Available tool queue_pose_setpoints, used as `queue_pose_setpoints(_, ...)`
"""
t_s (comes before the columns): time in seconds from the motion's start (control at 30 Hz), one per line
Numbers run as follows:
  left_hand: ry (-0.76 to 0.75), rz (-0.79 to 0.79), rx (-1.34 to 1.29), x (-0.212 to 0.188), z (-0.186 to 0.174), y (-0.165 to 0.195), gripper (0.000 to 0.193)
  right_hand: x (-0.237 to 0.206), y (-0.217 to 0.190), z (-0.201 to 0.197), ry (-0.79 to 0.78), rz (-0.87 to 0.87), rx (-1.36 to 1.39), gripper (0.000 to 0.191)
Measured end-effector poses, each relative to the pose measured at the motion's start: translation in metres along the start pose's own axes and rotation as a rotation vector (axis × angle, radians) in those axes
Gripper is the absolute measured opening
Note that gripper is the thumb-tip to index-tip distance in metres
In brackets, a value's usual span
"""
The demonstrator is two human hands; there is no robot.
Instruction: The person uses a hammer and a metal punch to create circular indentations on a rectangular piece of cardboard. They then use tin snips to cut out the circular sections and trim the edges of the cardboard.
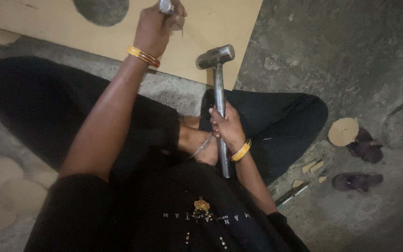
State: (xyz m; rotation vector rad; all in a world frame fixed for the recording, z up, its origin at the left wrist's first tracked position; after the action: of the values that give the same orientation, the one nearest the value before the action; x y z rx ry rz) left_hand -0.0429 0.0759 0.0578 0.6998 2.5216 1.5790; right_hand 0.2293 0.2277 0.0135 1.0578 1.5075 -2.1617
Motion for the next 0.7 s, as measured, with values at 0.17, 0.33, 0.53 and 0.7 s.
queue_pose_setpoints(0.17,0.005,0.024,-0.021,0.0,0.0,0.002,0.007,0.002,0.002,-0.004,0.031,0.016,-0.051,0.015)
queue_pose_setpoints(0.33,-0.009,-0.046,0.032,0.003,0.012,-0.016,0.002,-0.003,-0.008,0.005,0.02,-0.017,-0.029,0.016)
queue_pose_setpoints(0.53,-0.037,-0.01,0.296,0.015,0.034,-0.012,0.016,-0.027,-0.059,0.016,0.098,-0.328,-0.147,0.021)
queue_pose_setpoints(0.7,-0.053,-0.044,0.245,0.011,0.036,-0.002,0.014,-0.113,-0.222,0.006,0.321,-1.207,-0.268,0.021)
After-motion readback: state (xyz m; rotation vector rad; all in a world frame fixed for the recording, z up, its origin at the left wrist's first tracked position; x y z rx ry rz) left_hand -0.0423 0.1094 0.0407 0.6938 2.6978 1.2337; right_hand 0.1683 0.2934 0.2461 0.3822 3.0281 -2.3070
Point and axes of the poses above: each hand's wrist, its own x-axis towards the middle knuckle, its own z-axis out of the palm, y = z × x, the point moved 9 cm from there along x, towards the middle knuckle, and after that the axes turned 8 degrees about x, right-handed, at the moved point
